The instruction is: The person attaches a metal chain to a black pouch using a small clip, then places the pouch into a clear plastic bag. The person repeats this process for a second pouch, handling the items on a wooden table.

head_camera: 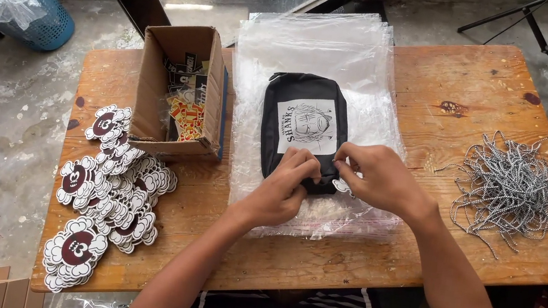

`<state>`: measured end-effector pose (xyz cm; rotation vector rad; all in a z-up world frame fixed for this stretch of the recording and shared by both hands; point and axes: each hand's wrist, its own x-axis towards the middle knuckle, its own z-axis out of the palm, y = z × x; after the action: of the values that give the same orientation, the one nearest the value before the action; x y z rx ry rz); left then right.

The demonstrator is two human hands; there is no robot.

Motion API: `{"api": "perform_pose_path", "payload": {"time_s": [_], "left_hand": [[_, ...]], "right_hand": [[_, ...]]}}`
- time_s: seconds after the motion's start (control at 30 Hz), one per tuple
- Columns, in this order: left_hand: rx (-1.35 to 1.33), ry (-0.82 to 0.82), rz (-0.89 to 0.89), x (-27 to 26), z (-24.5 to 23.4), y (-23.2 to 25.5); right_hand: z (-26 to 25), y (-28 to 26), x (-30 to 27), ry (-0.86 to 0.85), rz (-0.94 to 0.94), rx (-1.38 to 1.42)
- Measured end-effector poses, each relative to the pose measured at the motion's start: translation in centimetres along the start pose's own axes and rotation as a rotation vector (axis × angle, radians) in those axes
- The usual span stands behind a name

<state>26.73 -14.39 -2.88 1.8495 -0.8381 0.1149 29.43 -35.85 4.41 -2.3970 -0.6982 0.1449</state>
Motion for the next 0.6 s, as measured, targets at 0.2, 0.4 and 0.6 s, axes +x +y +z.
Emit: {"api": "perform_pose_path", "payload": {"time_s": [0.2, 0.4, 0.6], "left_hand": [[-0.400, -0.035, -0.098, 0.3, -0.2, 1.0], [-0.254, 0.023, -0.060, 0.5, -1.2, 2.6], [0.012, 0.230, -0.251, 0.1, -0.7, 2.5]], "right_hand": [[2.5, 2.6, 0.9, -0.150, 0.094, -0.091], [2.3, 2.0, 0.9, -0.162, 0.084, -0.110], [1.5, 0.5, -0.4, -0.179, -0.078, 0.116]]}}
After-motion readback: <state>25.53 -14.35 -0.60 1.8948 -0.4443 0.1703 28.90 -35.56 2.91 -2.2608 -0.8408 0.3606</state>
